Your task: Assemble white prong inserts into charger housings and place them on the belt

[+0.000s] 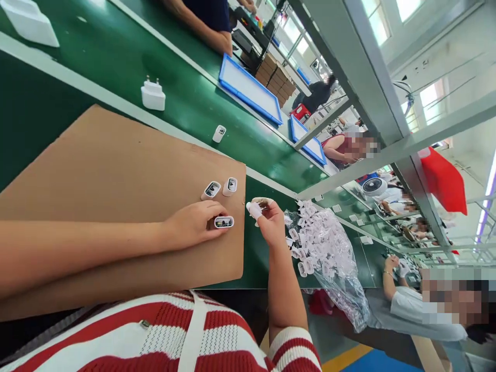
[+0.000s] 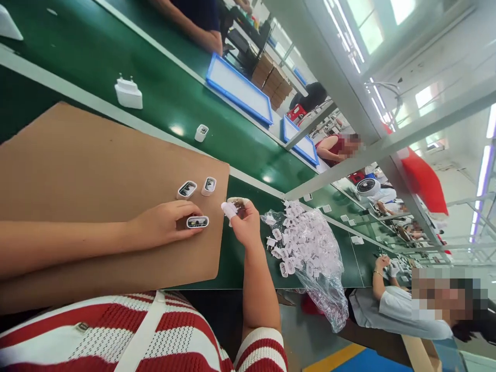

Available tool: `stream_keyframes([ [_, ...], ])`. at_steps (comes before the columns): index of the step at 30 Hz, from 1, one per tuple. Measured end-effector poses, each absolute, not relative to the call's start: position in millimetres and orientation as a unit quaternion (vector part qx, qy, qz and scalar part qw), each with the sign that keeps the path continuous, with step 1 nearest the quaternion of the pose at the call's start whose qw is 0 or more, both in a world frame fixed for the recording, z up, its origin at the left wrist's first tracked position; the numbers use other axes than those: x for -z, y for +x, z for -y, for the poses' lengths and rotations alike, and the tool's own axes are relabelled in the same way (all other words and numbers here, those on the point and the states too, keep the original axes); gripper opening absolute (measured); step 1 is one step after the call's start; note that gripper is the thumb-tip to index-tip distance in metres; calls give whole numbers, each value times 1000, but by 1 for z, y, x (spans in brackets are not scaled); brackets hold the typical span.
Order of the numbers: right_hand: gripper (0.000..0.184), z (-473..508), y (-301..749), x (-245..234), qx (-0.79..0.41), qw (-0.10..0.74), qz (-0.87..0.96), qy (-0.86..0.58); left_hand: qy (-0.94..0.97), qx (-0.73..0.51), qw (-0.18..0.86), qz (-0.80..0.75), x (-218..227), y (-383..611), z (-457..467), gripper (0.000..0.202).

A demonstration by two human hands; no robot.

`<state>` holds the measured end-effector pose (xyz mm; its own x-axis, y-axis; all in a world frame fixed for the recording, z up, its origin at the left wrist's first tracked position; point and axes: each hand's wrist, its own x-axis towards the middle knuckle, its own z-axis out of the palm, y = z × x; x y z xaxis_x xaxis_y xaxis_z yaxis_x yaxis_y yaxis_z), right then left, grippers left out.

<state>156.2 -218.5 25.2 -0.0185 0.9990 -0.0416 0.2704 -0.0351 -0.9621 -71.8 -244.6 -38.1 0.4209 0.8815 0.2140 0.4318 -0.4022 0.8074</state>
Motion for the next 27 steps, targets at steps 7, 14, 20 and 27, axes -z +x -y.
stream_keyframes([
  [7, 34, 253, 146, -18, -503, 356, 580, -533, 747, -364, 397, -391, 50, -76, 239, 39],
  [14, 28, 266, 134, -17, -120, 241, 824, -498, 745, -380, 401, -374, 57, -76, 235, 35],
  [20, 33, 257, 131, -15, -43, 135, 876, -461, 749, -389, 388, -371, 61, -77, 234, 30],
  [27, 39, 257, 132, -13, -63, 184, 873, -447, 752, -380, 386, -376, 62, -76, 234, 29],
])
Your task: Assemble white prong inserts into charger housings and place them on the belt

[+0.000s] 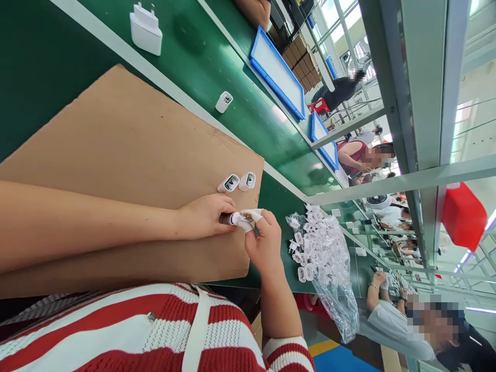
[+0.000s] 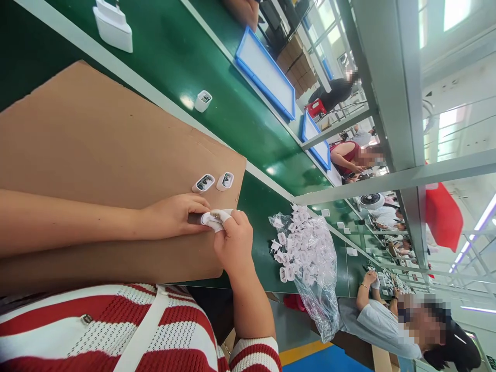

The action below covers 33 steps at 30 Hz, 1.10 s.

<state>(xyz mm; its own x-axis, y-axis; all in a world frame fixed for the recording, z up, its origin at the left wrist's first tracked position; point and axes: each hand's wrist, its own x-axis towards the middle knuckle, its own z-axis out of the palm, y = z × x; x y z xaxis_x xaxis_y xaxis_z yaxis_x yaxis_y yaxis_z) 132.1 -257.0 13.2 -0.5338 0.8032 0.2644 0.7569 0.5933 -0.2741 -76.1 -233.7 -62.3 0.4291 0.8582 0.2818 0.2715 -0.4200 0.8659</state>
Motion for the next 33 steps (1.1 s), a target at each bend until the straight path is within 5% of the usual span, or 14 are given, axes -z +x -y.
stream_keyframes([
  [24, 18, 245, 126, -16, 13, 50, 889, -456, 743, -347, 418, -390, 55, -76, 231, 38],
  [28, 20, 251, 124, -6, -63, 111, 845, -519, 748, -339, 413, -393, 52, -75, 230, 42],
  [33, 64, 236, 155, 4, -236, 337, 751, -516, 777, -302, 382, -400, 28, -85, 243, 49],
])
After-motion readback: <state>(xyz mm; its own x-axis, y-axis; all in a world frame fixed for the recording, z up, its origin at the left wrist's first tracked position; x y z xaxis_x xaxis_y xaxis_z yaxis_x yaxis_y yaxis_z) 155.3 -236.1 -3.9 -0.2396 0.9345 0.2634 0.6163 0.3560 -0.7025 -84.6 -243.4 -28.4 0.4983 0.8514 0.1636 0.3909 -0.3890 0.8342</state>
